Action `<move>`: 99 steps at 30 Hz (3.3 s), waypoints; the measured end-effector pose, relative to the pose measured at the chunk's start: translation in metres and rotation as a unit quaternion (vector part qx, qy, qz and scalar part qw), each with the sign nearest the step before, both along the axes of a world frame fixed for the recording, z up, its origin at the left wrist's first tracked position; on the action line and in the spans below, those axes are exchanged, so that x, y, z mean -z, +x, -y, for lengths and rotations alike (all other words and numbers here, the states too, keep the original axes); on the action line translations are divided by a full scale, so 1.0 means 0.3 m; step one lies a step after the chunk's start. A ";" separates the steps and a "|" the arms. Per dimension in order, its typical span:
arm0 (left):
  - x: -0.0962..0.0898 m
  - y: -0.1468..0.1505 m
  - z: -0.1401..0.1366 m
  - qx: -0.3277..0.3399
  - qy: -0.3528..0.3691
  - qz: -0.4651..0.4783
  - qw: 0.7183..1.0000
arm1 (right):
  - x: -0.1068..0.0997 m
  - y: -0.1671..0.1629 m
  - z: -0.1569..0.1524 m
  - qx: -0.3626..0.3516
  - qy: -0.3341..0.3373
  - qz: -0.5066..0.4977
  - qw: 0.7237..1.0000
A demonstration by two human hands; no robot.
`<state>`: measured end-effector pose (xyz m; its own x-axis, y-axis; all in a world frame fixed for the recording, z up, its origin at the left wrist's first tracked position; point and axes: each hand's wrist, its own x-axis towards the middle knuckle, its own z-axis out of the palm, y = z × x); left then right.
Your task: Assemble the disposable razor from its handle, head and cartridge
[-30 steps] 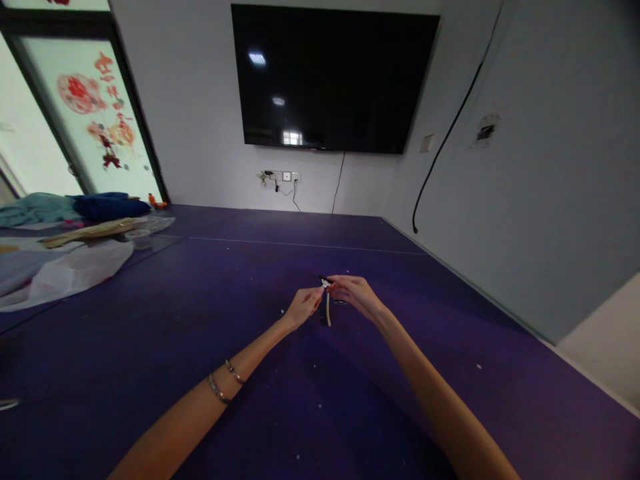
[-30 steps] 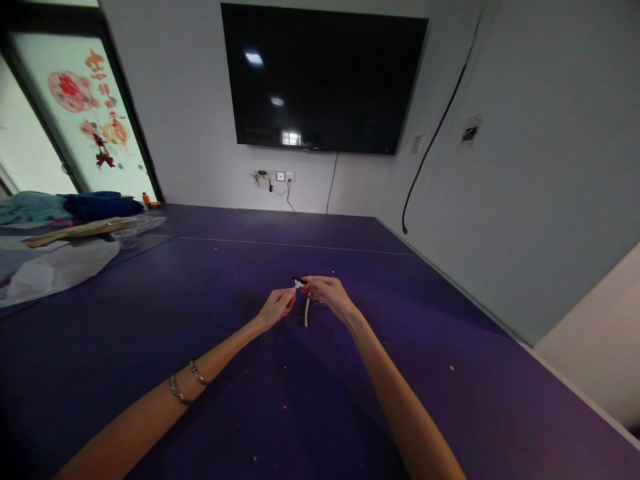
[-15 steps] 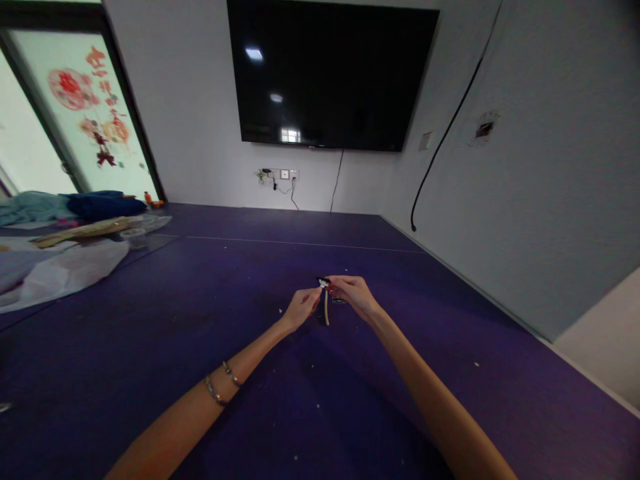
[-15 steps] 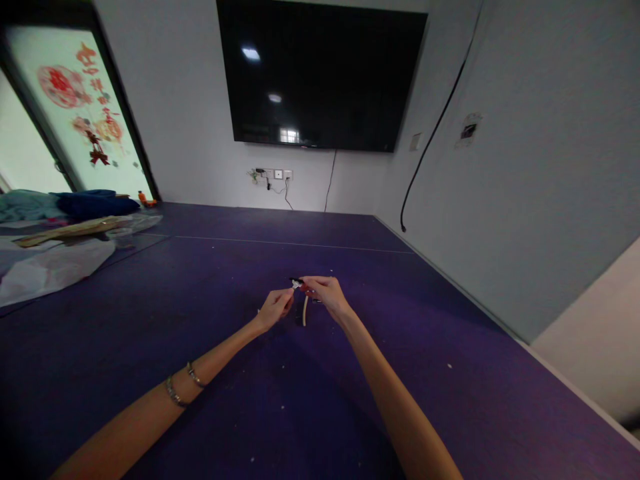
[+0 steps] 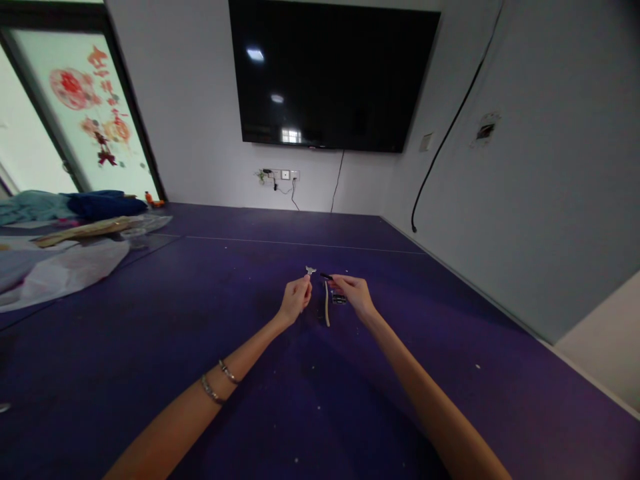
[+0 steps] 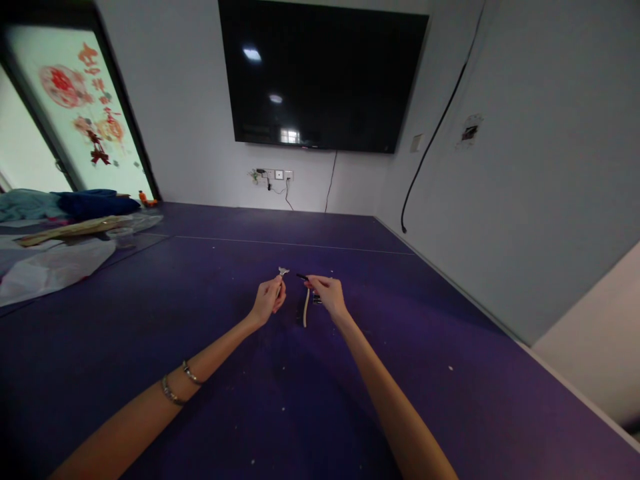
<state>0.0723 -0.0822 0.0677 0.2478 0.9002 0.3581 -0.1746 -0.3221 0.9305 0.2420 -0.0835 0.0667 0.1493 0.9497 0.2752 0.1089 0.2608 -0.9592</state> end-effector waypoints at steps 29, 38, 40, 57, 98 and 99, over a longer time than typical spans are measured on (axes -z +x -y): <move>-0.076 -0.055 -0.043 0.028 -0.035 0.044 0.998 | 0.027 -0.099 -0.013 0.031 -0.038 0.615 0.787; -0.050 -0.043 -0.031 0.038 -0.036 0.009 0.999 | 0.061 -0.118 0.093 0.024 -0.087 0.628 0.773; -0.044 -0.039 -0.029 0.036 -0.041 -0.001 0.999 | 0.067 -0.123 0.092 0.022 -0.087 0.627 0.774; -0.057 0.008 -0.040 0.031 -0.023 -0.029 0.999 | -0.017 0.107 0.056 0.058 -0.022 0.386 0.920; -0.158 0.043 0.126 0.120 0.044 -0.013 0.992 | -0.354 0.274 0.249 -0.080 0.119 0.277 0.950; -0.159 0.042 0.129 0.123 0.043 -0.011 0.991 | -0.356 0.272 0.251 -0.083 0.120 0.279 0.949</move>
<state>0.0850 -0.1208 0.1154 0.4641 0.7788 0.4221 -0.2369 -0.3500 0.9063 0.3237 -0.1589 0.1735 -0.2291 0.8477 0.4785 0.5211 0.5220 -0.6752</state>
